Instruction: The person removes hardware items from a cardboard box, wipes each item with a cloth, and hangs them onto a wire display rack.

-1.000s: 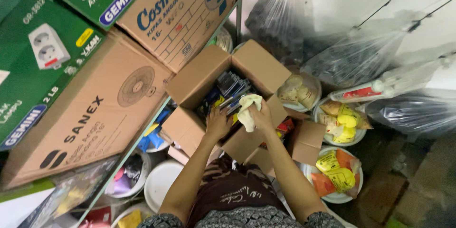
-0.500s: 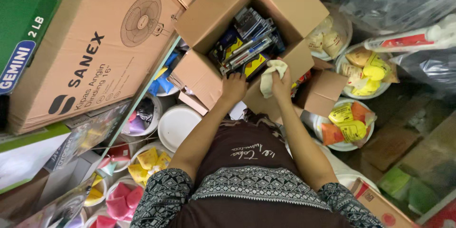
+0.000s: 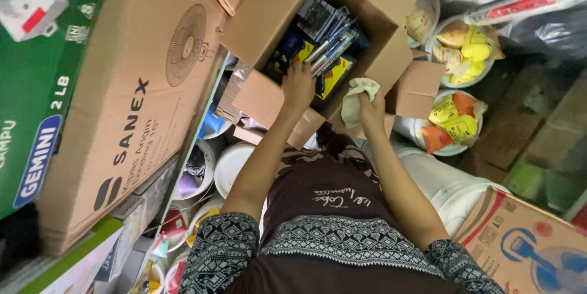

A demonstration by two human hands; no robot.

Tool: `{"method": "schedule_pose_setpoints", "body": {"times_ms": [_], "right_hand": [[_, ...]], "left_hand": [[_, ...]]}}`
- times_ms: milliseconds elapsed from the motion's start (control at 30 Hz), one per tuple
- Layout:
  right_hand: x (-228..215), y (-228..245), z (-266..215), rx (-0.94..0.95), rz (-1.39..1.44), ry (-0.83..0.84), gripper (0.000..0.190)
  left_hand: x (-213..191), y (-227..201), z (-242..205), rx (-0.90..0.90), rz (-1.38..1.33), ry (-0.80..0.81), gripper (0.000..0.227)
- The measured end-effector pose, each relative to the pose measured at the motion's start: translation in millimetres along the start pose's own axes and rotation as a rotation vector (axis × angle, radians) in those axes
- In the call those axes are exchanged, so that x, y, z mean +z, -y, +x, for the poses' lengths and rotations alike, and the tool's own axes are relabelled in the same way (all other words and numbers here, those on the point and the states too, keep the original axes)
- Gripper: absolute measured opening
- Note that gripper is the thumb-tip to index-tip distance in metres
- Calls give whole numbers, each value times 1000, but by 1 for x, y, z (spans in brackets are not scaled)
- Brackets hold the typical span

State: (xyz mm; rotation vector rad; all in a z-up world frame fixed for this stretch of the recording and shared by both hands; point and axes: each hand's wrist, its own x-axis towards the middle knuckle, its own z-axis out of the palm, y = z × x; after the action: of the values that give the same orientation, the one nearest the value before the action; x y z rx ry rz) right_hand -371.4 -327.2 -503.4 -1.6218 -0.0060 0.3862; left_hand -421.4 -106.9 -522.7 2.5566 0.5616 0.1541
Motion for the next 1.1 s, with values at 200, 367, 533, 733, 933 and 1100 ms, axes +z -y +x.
{"method": "schedule_pose_setpoints", "body": {"times_ms": [200, 367, 533, 733, 933, 1100], "right_hand": [[14, 7, -24, 106, -18, 85, 35], [15, 12, -19, 104, 8, 189, 42], [10, -1, 0, 138, 103, 141, 43], [14, -2, 25, 271, 197, 78, 52], [38, -5, 54, 165, 182, 127, 57], [53, -11, 68, 53, 150, 187, 37]], "left_hand": [[53, 21, 54, -84, 105, 107, 37], [89, 29, 76, -115, -15, 168, 30], [90, 20, 82, -79, -63, 169, 38], [54, -7, 57, -46, -141, -15, 35], [38, -27, 16, 25, -271, -48, 26], [29, -31, 6, 53, -299, -39, 47]]}}
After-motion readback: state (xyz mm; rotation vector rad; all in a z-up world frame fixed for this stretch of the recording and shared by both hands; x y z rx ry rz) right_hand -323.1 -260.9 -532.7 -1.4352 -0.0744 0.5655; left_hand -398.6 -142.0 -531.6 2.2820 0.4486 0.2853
